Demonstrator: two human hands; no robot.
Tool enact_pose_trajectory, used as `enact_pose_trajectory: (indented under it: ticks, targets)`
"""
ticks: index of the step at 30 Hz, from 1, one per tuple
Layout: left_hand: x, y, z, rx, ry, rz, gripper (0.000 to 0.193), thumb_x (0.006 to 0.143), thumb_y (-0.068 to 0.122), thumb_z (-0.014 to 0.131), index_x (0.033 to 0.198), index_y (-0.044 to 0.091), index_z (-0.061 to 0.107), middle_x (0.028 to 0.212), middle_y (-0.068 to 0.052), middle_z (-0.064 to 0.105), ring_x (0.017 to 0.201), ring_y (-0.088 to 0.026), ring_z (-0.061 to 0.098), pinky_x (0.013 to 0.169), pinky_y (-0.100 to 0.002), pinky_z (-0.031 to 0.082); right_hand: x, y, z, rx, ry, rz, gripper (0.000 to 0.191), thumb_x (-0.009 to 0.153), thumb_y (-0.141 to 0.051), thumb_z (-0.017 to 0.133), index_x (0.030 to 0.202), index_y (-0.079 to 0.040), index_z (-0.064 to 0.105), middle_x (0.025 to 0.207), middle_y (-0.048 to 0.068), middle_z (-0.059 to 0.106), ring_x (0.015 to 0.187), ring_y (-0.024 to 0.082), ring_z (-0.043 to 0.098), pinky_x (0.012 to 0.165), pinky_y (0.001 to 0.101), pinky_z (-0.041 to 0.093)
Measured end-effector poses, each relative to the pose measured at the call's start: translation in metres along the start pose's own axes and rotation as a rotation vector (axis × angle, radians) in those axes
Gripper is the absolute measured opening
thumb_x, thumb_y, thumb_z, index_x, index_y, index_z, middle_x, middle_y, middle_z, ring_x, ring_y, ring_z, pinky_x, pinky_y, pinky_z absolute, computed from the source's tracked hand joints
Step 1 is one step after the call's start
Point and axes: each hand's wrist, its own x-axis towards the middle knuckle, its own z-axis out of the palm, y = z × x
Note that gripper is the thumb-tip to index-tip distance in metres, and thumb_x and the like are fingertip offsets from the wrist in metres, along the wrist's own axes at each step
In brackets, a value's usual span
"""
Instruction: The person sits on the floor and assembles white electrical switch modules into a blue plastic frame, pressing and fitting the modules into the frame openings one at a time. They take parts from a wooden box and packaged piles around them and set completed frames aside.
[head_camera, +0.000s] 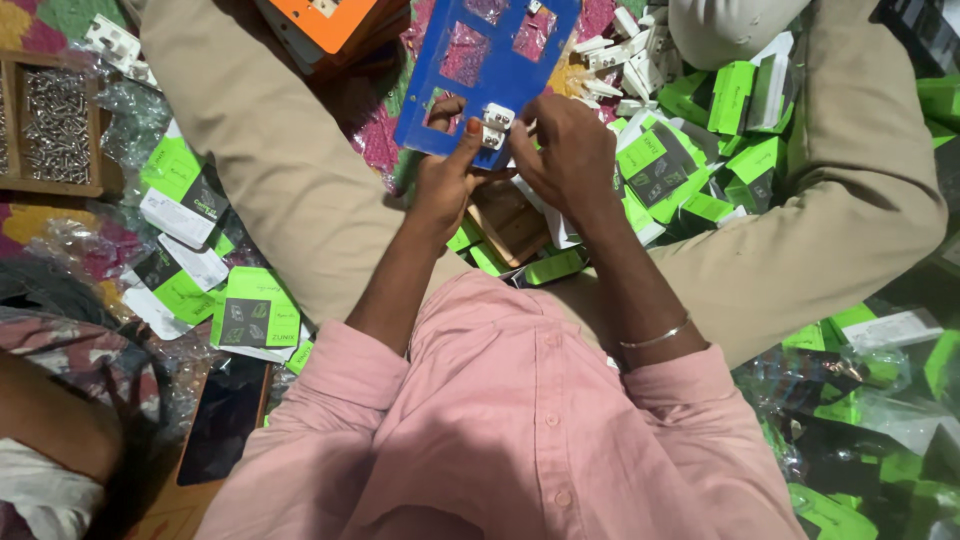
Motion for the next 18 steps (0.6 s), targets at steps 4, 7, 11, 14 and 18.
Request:
enact_pose_trajectory:
  ticks: [4, 7, 11, 14, 18]
  targets:
    - [0.005, -0.016, -0.005, 0.049, 0.053, -0.016, 0.054, 0.099, 0.037, 0.066, 0.14, 0.012, 0.041, 0.126, -0.012, 0.063, 0.104, -0.023, 0.072, 0.079, -0.045, 0.067, -0.002, 0.004, -0.003, 0.035, -0.024, 0.051, 0.02, 0.093, -0.027, 0.075, 0.091, -0.009, 0.066, 0.085, 0.009, 0.068, 0.075, 0.028, 0.067, 0.067, 0.0424, 0.052]
    - [0.003, -0.032, -0.002, 0.187, 0.055, -0.085, 0.048, 0.102, 0.037, 0.063, 0.138, 0.011, 0.049, 0.123, -0.012, 0.067, 0.102, -0.021, 0.071, 0.08, -0.038, 0.066, -0.008, 0.01, -0.012, 0.016, -0.199, 0.19, 0.025, 0.084, -0.031, 0.078, 0.09, -0.009, 0.068, 0.085, 0.011, 0.07, 0.076, 0.03, 0.069, 0.067, 0.043, 0.052]
    - [-0.009, -0.043, 0.011, 0.699, -0.039, 0.069, 0.047, 0.106, 0.044, 0.059, 0.137, 0.008, 0.058, 0.121, -0.009, 0.071, 0.107, -0.023, 0.071, 0.088, -0.037, 0.058, -0.02, 0.023, -0.027, -0.084, -0.346, 0.312, 0.028, 0.081, -0.032, 0.082, 0.089, -0.007, 0.073, 0.079, 0.014, 0.072, 0.075, 0.032, 0.07, 0.066, 0.0435, 0.053]
    - [-0.019, -0.036, 0.026, 0.835, -0.089, 0.122, 0.056, 0.102, 0.049, 0.056, 0.142, 0.01, 0.05, 0.121, -0.012, 0.068, 0.108, -0.028, 0.07, 0.09, -0.041, 0.054, -0.03, 0.032, -0.036, -0.012, -0.328, 0.376, 0.03, 0.078, -0.032, 0.082, 0.091, -0.005, 0.075, 0.077, 0.015, 0.072, 0.069, 0.028, 0.072, 0.065, 0.0391, 0.055]
    - [-0.026, -0.017, 0.047, 0.84, -0.126, 0.068, 0.049, 0.102, 0.051, 0.054, 0.135, 0.014, 0.052, 0.112, -0.015, 0.072, 0.106, -0.029, 0.071, 0.088, -0.043, 0.052, -0.034, 0.039, -0.039, 0.06, -0.283, 0.358, 0.029, 0.081, -0.03, 0.079, 0.092, -0.004, 0.075, 0.078, 0.014, 0.075, 0.068, 0.025, 0.074, 0.065, 0.0364, 0.057]
